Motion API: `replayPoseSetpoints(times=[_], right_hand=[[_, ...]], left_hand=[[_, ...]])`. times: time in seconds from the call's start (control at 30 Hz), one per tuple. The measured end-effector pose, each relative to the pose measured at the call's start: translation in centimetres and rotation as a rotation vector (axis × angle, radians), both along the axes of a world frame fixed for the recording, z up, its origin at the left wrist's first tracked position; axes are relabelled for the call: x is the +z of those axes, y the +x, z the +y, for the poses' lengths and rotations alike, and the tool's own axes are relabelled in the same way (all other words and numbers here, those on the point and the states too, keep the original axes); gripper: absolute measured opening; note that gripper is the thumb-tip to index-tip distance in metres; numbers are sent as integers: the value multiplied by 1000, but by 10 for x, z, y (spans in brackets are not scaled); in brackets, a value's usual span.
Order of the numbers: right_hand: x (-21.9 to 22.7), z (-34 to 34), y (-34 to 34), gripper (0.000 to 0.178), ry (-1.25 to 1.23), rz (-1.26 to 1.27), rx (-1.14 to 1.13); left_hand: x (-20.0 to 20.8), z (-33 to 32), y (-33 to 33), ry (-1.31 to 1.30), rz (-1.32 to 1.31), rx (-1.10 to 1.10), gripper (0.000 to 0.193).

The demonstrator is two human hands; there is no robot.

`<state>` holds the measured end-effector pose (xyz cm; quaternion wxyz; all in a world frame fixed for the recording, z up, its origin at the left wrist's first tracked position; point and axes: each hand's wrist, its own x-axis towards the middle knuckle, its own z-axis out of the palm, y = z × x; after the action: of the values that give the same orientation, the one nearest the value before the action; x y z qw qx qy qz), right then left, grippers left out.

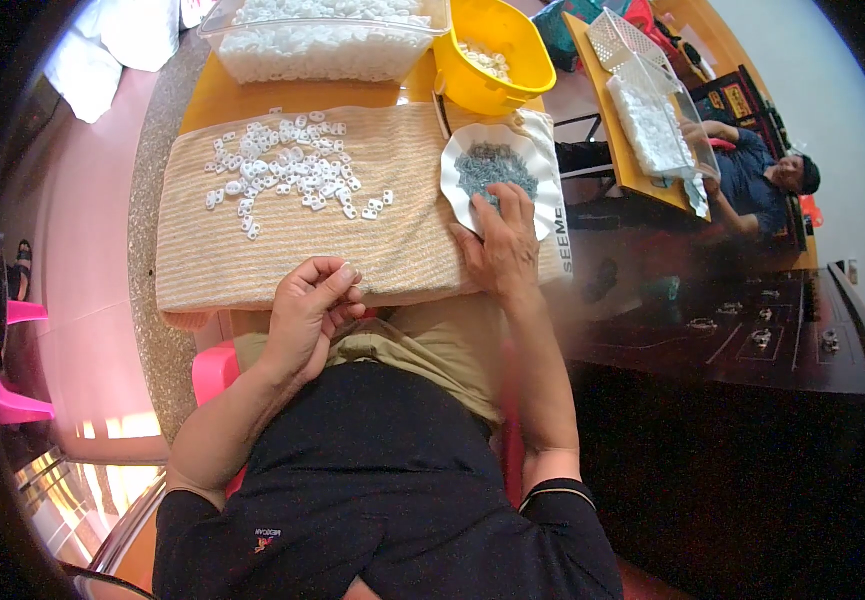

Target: Assembling small white plastic components by hand.

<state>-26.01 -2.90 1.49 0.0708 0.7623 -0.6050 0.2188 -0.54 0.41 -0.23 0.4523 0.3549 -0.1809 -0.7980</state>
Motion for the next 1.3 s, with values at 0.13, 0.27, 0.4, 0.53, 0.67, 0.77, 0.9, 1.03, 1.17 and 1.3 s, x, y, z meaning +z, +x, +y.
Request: replayPoseSetpoints(times=[0.13,0.27,0.4,0.53,0.67,0.77,0.9,1.03,1.17,1.3], right_hand=[[0,-1,-2,37,5,28,16],[-1,-1,-1,35,1,27,27],[-7,-1,-4,31,-36,-3,34],[-5,2,-2,28,-66,-43,57],[-9,3,-1,23,-102,-81,65],[-10,4,3,17,-141,-138,75],[-17,5,3,12,-186,-157,72],[-18,4,2,9,-217,-131,83],[-16,5,4,10,-228,-137,91],[-12,7,6,13,-248,-198,79]], left_hand=[[1,0,0,4,-6,-6,10],[1,1,0,3,-6,-5,10],[2,1,-1,6,0,-6,10],[1,1,-1,2,-1,-5,9],[1,1,-1,4,-2,-6,10],[2,1,-1,5,-2,-2,9],[2,1,-1,5,-10,-1,9],[2,0,-1,5,-11,-2,9],[2,1,0,1,5,-5,9],[1,1,0,-2,14,-1,10]])
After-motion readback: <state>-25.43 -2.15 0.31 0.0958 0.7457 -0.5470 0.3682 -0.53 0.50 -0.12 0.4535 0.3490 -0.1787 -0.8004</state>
